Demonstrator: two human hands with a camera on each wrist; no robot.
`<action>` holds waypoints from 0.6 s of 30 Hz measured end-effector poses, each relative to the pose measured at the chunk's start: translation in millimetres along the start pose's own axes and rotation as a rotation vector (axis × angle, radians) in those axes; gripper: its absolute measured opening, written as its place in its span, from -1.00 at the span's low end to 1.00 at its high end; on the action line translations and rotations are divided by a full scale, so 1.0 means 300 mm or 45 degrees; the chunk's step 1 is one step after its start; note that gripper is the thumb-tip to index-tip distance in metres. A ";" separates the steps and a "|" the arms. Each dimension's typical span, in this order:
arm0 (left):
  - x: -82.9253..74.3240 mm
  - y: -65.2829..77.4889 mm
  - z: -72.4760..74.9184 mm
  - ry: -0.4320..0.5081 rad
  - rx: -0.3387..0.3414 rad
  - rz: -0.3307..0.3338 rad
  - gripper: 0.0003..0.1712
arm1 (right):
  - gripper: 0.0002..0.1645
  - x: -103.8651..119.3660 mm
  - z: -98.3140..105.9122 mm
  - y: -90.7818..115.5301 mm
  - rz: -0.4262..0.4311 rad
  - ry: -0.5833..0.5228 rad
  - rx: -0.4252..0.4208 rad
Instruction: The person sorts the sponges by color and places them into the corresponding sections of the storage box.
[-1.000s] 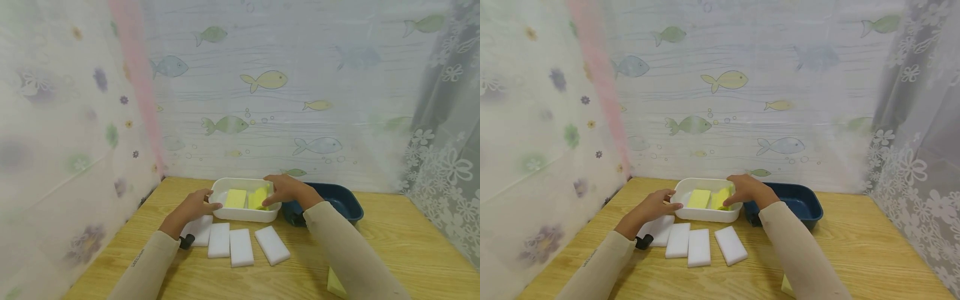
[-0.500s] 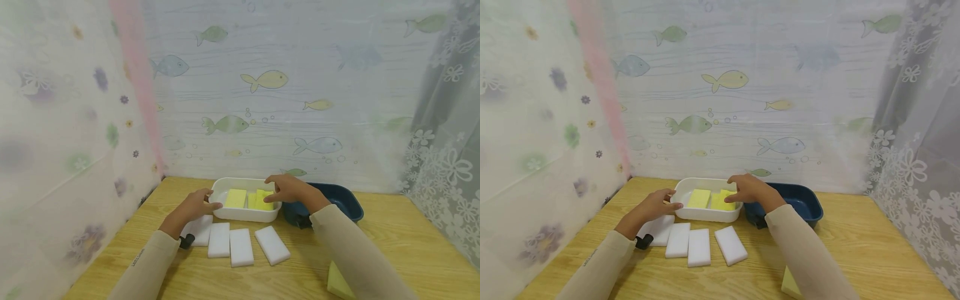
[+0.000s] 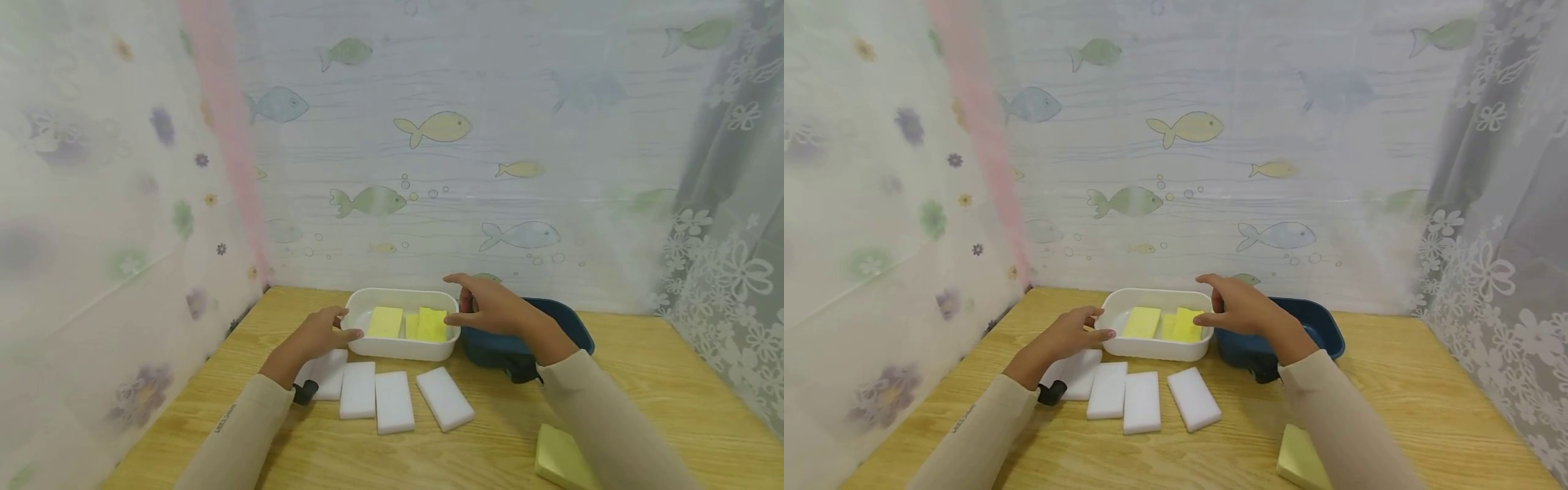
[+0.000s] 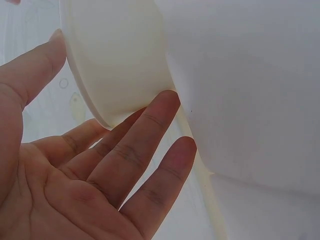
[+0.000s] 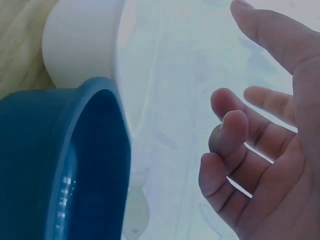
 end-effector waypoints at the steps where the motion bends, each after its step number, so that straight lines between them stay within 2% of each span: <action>1: -0.001 0.000 0.000 -0.002 0.002 0.001 -0.03 | -0.09 0.003 0.005 0.015 0.019 -0.003 -0.014; 4: -0.005 -0.001 0.001 -0.010 -0.003 0.001 -0.04 | -0.10 0.007 0.007 0.062 0.050 0.007 -0.039; 14: -0.006 -0.003 -0.004 -0.023 -0.005 -0.014 -0.05 | -0.19 -0.004 -0.005 0.213 0.024 -0.011 -0.079; 18: -0.006 -0.005 -0.007 -0.024 -0.004 -0.021 -0.04 | -0.23 -0.018 -0.011 0.259 0.047 -0.032 -0.074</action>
Point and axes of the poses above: each hand's wrist, its own y-axis away from the middle knuckle, its own z-axis out of the back of the hand, x = y × z, the point moved 2 cm from there along -y, towards the middle knuckle, and after that the axes turned 14 degrees about y, right-handed, at the moved point
